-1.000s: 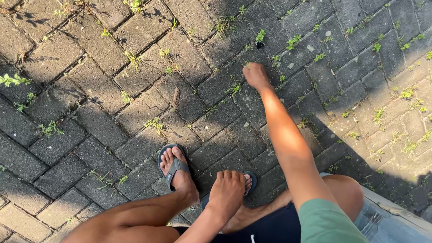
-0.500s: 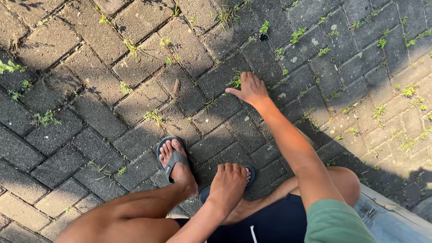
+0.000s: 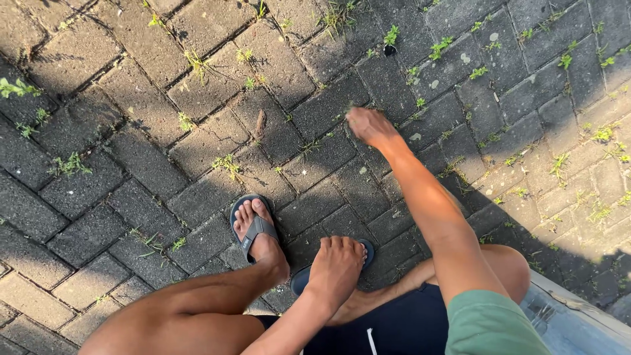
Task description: Pulling weeds from between paving stones and placing them in a trash bin.
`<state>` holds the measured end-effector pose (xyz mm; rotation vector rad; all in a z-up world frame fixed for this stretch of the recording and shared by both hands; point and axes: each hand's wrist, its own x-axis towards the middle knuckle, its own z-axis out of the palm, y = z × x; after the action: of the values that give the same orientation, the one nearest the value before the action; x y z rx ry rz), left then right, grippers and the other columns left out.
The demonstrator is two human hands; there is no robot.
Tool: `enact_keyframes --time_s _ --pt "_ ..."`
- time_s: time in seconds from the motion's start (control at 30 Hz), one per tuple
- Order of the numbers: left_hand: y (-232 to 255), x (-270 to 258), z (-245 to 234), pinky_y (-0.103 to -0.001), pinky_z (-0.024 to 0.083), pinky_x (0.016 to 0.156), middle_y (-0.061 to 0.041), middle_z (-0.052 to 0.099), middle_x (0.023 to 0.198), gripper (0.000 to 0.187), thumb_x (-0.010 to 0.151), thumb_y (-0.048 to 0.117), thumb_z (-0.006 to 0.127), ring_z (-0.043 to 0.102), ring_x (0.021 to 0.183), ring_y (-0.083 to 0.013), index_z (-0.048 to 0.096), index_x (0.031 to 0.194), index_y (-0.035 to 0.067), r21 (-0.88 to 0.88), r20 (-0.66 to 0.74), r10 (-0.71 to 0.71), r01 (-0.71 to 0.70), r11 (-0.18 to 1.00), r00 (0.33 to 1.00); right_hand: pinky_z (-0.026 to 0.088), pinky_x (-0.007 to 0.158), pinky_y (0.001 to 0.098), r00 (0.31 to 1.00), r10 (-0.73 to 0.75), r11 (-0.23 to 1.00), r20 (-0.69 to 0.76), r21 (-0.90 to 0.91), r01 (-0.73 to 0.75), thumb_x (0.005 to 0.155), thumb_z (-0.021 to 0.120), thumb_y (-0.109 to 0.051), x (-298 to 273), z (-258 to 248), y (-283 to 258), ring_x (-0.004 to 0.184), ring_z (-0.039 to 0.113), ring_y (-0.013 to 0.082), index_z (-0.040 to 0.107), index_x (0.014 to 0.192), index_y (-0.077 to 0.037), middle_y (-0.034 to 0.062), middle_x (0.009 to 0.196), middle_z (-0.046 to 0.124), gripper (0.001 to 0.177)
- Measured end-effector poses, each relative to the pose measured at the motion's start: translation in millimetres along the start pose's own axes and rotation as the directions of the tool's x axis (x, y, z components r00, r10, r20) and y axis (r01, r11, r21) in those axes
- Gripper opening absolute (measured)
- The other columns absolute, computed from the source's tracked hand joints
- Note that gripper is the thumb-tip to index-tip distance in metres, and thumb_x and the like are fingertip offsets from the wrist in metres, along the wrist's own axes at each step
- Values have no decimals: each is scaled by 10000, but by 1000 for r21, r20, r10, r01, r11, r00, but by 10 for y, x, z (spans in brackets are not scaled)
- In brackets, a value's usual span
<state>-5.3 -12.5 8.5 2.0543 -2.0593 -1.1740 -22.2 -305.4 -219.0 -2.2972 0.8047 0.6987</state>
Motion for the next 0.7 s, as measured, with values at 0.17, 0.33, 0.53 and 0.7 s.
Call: enact_keyframes --time_s 0.17,0.33,0.53,0.7 --pt "-6 -3 23 -416 501 818 -142 683 987 240 949 203 543 658 948 -288 658 1061 25 43 -20 8 -7 999 1000 524 709 511 940 49 991 -338 136 -3 1120 483 -247 -135 264 727 786 654 393 578 977 7 198 857 636 307" --pt "-14 48 20 -416 498 803 -144 682 958 289 1036 255 513 656 926 -295 661 1053 6 -28 -12 0 0 1000 1000 519 739 515 942 121 975 -314 218 -53 1139 490 -273 -347 389 728 810 647 421 529 975 20 220 894 621 339" --pt "7 45 0 -415 502 805 -136 683 963 248 1005 228 530 659 929 -290 666 1039 23 9 -21 1 -1 1000 1000 563 836 465 894 -240 945 -379 119 304 1040 527 -153 -541 562 171 937 668 365 574 1247 13 190 1034 647 269" --pt "7 18 -36 -412 509 845 -151 676 1019 265 890 146 605 658 985 -294 652 1106 0 45 17 15 -16 999 1000 592 819 395 811 -345 924 -473 -20 382 975 664 -86 -537 682 56 920 678 305 675 1159 15 149 963 659 210"
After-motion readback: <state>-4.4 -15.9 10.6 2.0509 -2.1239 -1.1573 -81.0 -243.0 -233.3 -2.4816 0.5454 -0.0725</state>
